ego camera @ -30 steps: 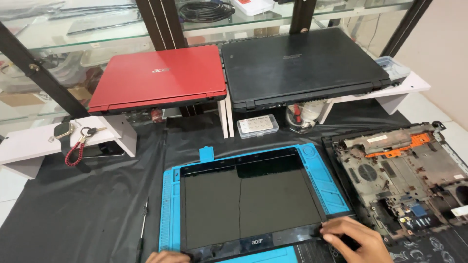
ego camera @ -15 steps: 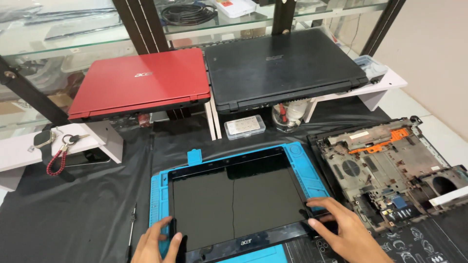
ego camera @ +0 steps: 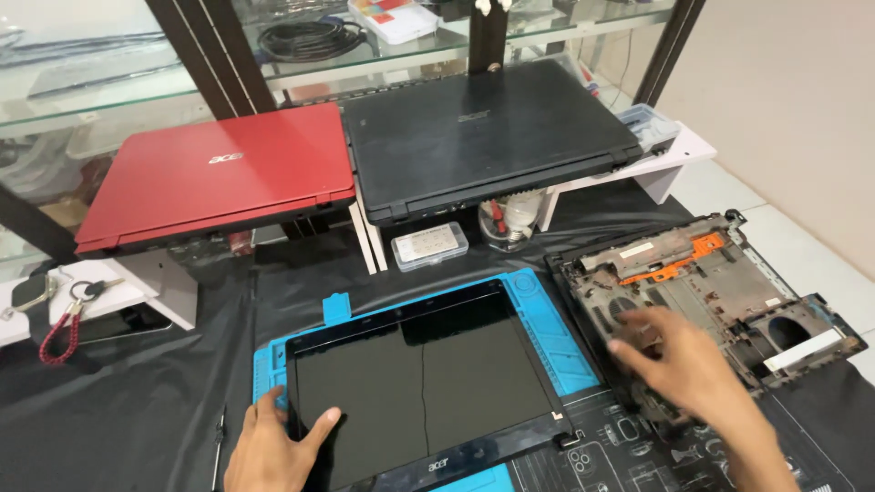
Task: The person works on a disassembled laptop at a repair bench, holding and aligning the screen assembly with both hands and using a screwdriver on components inside the chassis. They reposition the screen panel repeatedly while manipulating cables and small parts around the hinge area.
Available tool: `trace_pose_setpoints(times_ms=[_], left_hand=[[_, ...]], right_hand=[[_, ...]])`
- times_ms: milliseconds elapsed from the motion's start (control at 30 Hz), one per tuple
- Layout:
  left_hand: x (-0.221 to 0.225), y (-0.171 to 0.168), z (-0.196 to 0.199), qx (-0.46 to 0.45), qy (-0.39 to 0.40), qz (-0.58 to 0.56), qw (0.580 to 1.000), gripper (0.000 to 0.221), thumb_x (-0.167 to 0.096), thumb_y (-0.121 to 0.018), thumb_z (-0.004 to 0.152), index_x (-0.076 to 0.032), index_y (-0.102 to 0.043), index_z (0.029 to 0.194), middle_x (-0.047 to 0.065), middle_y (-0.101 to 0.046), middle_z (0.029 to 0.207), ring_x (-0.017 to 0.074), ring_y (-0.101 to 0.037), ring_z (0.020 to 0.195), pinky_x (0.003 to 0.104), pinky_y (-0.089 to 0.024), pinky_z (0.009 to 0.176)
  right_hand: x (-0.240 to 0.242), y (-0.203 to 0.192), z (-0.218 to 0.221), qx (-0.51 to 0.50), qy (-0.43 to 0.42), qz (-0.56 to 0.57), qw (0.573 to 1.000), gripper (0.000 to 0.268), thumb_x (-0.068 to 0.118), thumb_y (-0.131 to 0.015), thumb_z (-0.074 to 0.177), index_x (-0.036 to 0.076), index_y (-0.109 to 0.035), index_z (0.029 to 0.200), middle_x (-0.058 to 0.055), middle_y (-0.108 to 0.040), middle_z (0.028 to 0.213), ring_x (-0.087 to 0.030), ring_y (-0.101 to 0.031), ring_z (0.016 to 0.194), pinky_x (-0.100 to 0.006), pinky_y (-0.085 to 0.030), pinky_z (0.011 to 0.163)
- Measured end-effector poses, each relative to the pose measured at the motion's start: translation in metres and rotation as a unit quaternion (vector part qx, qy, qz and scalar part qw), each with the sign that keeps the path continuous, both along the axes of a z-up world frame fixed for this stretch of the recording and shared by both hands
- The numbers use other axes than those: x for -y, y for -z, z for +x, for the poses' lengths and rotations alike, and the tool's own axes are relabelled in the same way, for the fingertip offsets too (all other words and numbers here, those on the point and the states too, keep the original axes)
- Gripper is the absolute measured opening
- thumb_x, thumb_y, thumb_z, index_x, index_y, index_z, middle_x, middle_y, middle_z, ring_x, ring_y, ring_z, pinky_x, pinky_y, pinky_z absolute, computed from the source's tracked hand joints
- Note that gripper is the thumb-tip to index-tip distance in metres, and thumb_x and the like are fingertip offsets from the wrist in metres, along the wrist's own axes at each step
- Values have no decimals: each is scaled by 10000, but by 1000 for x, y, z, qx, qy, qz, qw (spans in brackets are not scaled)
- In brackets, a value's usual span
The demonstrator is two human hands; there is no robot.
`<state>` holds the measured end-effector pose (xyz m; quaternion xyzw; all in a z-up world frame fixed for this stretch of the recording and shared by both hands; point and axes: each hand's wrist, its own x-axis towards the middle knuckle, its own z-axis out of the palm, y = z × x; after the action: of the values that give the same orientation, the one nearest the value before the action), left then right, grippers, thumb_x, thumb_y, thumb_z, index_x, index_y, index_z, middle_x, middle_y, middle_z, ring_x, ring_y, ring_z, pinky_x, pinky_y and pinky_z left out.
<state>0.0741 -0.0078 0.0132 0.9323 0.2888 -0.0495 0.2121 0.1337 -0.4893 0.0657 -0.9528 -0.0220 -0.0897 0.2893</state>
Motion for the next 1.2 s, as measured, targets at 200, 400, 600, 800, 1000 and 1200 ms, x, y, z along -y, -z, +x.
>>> trace_pose_setpoints(times_ms=[200,400,600,800,1000,1200], left_hand=[[-1,9,2,1,-6,12,1000,1065,-619,-855,645,-138,-447,1504,105,-618,1357,298,-685,1175,446,-566,975],[-8,23,6,6,8,36,999,1089,-622,-883,634,-112,-447,1492,142,-592,1375,330,-655,1194,464,-549,971],[-30,60,12,75,1,-9,997,1106,-527,-949,557,-33,-524,1451,197,-707,1174,330,-736,1047,430,-592,920],[-47,93,17,147,2,-158,976,901,-325,-943,640,10,-503,1350,218,-756,1054,302,-762,983,415,-601,901],[-42,86,14,270,-30,-428,862,615,-39,-764,797,16,-387,1281,238,-737,1095,274,-724,1040,463,-572,922],[-47,81,16,149,-118,-512,838,576,5,-688,856,-21,-444,1376,303,-728,1144,354,-713,1107,517,-545,993]], right_hand=[[6,23,4,-65,2,41,997,366,321,-776,844,74,-760,1113,-86,-792,963,-218,-765,841,-342,-620,766],[31,14,11,-78,26,101,991,363,303,-788,836,120,-771,1150,-72,-817,966,-202,-789,801,-339,-633,725],[83,9,13,-27,122,88,988,397,315,-763,860,129,-762,1211,-101,-799,1031,-262,-764,852,-381,-610,747],[203,53,33,125,253,-121,952,487,426,-829,900,76,-777,1235,-237,-709,1220,-391,-694,1101,-481,-553,917],[372,185,76,33,367,26,929,743,565,-878,904,-75,-713,1243,-330,-694,1217,-422,-679,1055,-517,-533,892],[359,181,62,38,367,122,922,579,485,-837,964,-51,-760,1167,-252,-742,1062,-338,-708,957,-455,-542,876]])
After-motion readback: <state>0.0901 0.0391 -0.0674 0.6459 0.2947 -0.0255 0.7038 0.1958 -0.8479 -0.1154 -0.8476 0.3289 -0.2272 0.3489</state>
